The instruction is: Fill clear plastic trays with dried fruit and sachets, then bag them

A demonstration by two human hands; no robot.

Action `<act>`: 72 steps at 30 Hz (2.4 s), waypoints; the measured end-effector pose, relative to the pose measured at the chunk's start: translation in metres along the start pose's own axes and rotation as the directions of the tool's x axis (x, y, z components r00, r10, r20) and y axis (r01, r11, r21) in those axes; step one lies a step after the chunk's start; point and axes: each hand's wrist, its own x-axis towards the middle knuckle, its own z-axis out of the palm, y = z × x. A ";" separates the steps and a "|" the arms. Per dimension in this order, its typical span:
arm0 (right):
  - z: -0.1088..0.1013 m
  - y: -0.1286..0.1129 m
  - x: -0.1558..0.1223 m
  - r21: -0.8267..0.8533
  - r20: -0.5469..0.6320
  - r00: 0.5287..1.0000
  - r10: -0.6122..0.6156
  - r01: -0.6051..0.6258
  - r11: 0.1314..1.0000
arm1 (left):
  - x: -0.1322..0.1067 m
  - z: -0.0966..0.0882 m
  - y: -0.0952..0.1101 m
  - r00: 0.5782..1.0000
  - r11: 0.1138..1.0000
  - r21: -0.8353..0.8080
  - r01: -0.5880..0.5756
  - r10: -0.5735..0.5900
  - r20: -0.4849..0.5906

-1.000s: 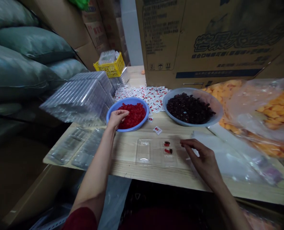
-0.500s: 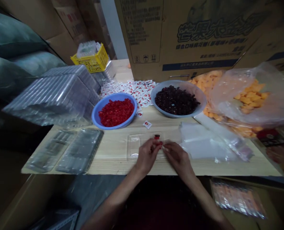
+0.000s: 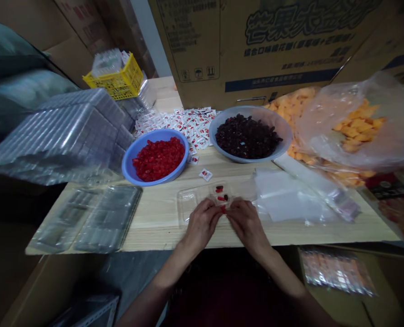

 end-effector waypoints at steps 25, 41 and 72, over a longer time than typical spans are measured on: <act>0.017 0.019 0.135 0.001 0.014 0.996 -0.089 0.089 0.996 | 0.062 -0.045 -0.044 0.952 0.972 -0.067 0.223 -0.232 -0.201; 0.096 0.040 0.226 0.023 0.142 0.957 0.252 -0.258 0.966 | 0.027 -0.035 -0.038 0.919 0.978 -0.107 0.178 -0.204 -0.338; -0.148 0.042 -0.015 0.212 -0.351 0.865 0.358 -0.299 0.930 | -0.006 -0.027 -0.017 0.977 0.993 0.118 0.015 0.011 -0.215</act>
